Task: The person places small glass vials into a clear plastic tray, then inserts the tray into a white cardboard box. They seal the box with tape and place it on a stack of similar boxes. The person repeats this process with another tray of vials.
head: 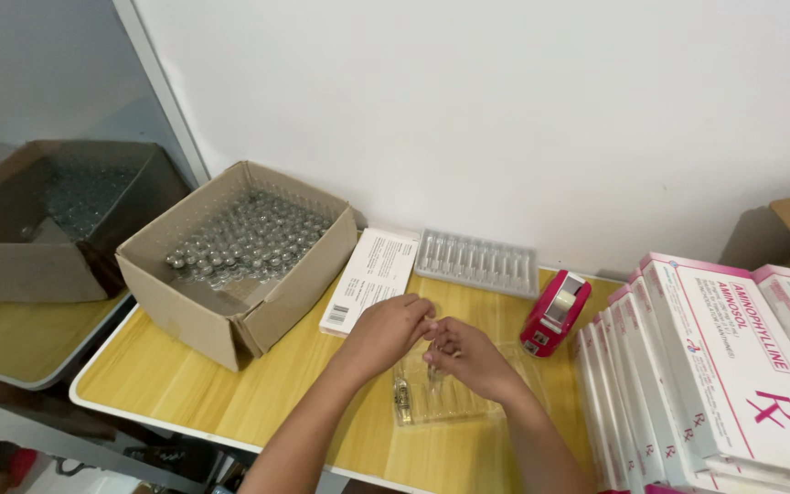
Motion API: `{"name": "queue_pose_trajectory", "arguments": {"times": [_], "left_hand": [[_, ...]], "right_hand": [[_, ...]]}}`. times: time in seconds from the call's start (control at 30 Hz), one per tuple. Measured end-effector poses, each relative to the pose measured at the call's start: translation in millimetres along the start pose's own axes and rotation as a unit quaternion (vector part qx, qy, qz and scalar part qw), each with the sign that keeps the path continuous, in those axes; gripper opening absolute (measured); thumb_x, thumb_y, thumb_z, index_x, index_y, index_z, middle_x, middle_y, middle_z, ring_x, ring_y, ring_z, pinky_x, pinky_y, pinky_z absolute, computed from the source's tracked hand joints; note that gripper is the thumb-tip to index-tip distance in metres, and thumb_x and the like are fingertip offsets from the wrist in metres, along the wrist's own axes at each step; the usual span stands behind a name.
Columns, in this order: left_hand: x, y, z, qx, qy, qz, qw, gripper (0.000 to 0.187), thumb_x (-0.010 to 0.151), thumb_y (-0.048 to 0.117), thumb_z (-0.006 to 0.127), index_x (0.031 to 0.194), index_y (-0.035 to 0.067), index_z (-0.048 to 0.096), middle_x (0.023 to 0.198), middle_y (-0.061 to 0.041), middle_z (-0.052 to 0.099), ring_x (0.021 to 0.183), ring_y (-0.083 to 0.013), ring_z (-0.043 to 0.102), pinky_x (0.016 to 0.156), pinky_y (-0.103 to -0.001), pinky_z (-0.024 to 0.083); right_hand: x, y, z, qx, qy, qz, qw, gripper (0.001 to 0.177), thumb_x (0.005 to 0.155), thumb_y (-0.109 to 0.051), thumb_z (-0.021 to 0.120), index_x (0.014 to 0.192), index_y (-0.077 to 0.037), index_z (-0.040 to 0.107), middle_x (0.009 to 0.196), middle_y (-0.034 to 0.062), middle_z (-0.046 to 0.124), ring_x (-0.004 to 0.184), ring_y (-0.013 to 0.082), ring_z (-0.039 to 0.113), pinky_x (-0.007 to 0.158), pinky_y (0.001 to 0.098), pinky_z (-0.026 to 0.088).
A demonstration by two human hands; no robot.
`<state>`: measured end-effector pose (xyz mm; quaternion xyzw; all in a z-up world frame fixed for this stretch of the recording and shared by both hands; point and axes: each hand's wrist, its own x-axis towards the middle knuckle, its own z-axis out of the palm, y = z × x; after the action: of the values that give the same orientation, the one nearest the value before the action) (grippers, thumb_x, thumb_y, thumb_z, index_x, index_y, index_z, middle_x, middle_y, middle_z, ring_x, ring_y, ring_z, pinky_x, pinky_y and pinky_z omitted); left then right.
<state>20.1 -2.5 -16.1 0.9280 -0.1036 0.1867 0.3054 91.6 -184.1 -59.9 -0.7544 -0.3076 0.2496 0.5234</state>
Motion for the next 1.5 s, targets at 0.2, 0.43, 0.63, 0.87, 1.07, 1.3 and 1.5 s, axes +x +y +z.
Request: {"name": "queue_pose_trajectory", "arguments": {"times": [0.2,0.43,0.63,0.87,1.07,1.3,1.5], "left_hand": [[-22,-34,13,0.032,-0.030,-0.044,0.998,0.015,0.091,0.020,0.065,0.100,0.009,0.071,0.098,-0.008,0.073,0.090,-0.0323,0.070,0.074,-0.046,0.054],[-28,-34,-3,0.047,-0.029,-0.055,0.997,0.016,0.094,0.022,0.064,0.100,0.010,0.072,0.096,-0.009,0.072,0.089,-0.0327,0.069,0.076,-0.046,0.054],[-30,-27,-37,0.072,0.011,-0.046,0.996,0.017,0.093,0.023,0.065,0.102,0.011,0.073,0.097,-0.009,0.072,0.090,-0.0336,0.069,0.077,-0.047,0.054],[-26,-94,-147,0.197,0.116,-0.157,0.961,0.017,0.091,0.019,0.068,0.103,0.010,0.075,0.108,-0.012,0.073,0.096,-0.0362,0.069,0.082,-0.048,0.055],[-9,-186,-173,0.311,0.038,-0.218,0.924,0.018,0.087,0.022,0.071,0.100,0.010,0.074,0.102,-0.016,0.073,0.097,-0.0373,0.070,0.080,-0.051,0.056],[4,-237,-135,0.373,-0.004,-0.210,0.904,0.014,0.086,0.006,0.064,0.092,0.005,0.077,0.099,-0.023,0.074,0.095,-0.0396,0.073,0.082,-0.050,0.059],[12,-160,-178,0.384,0.034,-0.212,0.898,0.014,0.090,0.009,0.063,0.089,0.004,0.077,0.094,-0.022,0.074,0.091,-0.0381,0.073,0.079,-0.049,0.059]], "right_hand": [[-2,-5,26,-0.094,-0.042,0.050,0.993,0.040,0.089,-0.014,0.075,0.125,-0.006,0.059,0.081,0.0086,0.067,0.073,0.0142,0.066,0.069,0.0333,0.058],[-5,-4,37,-0.193,-0.020,-0.044,0.980,0.043,0.080,-0.007,0.079,0.119,-0.007,0.062,0.103,0.0063,0.056,0.080,0.0191,0.065,0.075,0.0334,0.055],[-1,11,39,-0.227,-0.005,-0.114,0.967,0.025,0.076,-0.009,0.084,0.092,-0.003,0.066,0.096,0.0084,0.060,0.083,0.0222,0.067,0.074,0.0339,0.056],[-2,-4,39,-0.281,0.060,-0.042,0.957,0.033,0.086,-0.031,0.074,0.114,-0.014,0.069,0.110,0.0023,0.065,0.090,0.0224,0.072,0.078,0.0365,0.057],[-4,-15,44,-0.284,0.089,-0.073,0.952,0.034,0.085,-0.032,0.073,0.115,-0.016,0.068,0.109,0.0008,0.066,0.090,0.0211,0.072,0.078,0.0360,0.057],[-5,-21,45,-0.310,0.081,-0.060,0.945,0.030,0.088,-0.031,0.072,0.113,-0.016,0.069,0.109,0.0005,0.066,0.091,0.0208,0.072,0.080,0.0367,0.057],[-6,-25,42,-0.292,0.106,-0.080,0.947,0.027,0.088,-0.027,0.072,0.111,-0.013,0.070,0.107,0.0012,0.068,0.090,0.0196,0.071,0.078,0.0358,0.057]]}}
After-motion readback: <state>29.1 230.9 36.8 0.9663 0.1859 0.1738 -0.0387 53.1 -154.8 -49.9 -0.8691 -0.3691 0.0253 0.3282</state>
